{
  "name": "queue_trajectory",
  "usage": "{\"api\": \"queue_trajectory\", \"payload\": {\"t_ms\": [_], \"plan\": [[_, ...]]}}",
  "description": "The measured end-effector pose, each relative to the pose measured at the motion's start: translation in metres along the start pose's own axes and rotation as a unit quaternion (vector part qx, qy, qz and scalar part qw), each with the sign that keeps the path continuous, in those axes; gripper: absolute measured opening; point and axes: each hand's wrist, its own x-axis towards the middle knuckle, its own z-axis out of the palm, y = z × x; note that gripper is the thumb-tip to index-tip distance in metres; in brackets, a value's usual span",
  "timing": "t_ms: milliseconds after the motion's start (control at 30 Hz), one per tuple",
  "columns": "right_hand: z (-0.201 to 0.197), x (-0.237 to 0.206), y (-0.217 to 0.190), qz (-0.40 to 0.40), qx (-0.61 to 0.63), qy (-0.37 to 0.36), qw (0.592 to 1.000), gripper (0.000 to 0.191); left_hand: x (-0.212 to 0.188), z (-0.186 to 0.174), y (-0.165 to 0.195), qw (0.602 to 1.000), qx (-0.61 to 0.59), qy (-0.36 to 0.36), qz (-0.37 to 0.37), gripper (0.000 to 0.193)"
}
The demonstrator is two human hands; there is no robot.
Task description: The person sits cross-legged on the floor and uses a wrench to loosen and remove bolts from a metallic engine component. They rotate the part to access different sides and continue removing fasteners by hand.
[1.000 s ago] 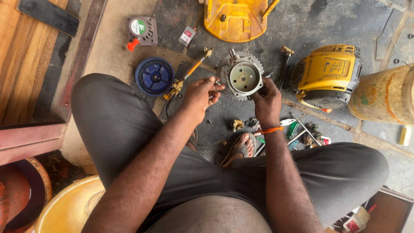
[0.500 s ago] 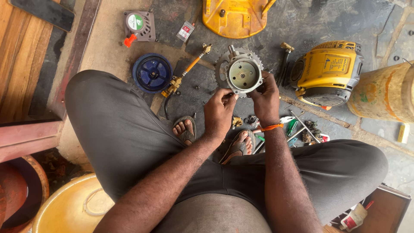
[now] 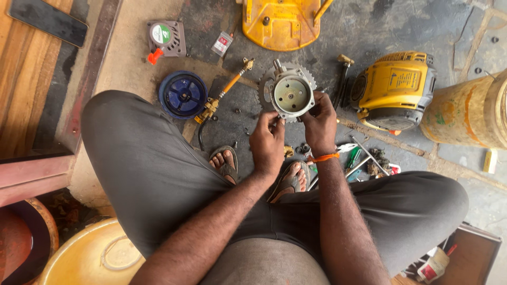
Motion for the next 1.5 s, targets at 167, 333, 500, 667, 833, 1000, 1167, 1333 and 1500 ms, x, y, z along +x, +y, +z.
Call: {"api": "queue_trajectory", "payload": {"t_ms": [167,333,500,667,833,1000,1167,1333,1500], "plan": [[-0.001,-0.001,-0.010,0.022,-0.040,-0.019,0.999,0.042,0.005,0.004,-0.004,1.000,-0.015,0.012,-0.007,0.014],[0.001,0.000,-0.014,0.016,0.019,-0.036,0.999,0.044,0.008,0.002,-0.007,0.999,-0.031,-0.011,-0.017,0.014],[0.001,0.000,-0.018,0.050,-0.035,-0.023,0.998,0.045,0.010,0.003,-0.008,0.999,0.024,-0.012,0.023,0.014],[0.002,-0.001,-0.018,0.048,-0.034,-0.023,0.998,0.043,0.009,0.005,-0.009,0.999,0.027,-0.009,0.023,0.015],[0.002,-0.002,-0.010,0.027,-0.028,-0.016,0.999,0.040,0.012,0.005,-0.007,1.000,0.019,-0.002,0.021,0.016],[-0.001,-0.001,0.006,0.027,0.057,-0.022,0.998,0.025,0.011,0.003,-0.006,1.000,0.009,-0.012,0.018,0.018],[0.002,-0.002,0.008,-0.001,0.058,0.002,0.998,0.016,0.006,-0.002,-0.008,0.999,-0.005,-0.035,-0.016,0.018],[0.005,-0.005,-0.006,-0.020,-0.033,0.040,0.998,0.029,0.008,-0.010,-0.012,0.997,-0.015,-0.028,-0.072,0.021],[0.007,-0.008,-0.008,0.017,-0.106,0.058,0.993,0.022,0.010,-0.009,-0.013,0.993,0.001,-0.050,-0.105,0.024]]}}
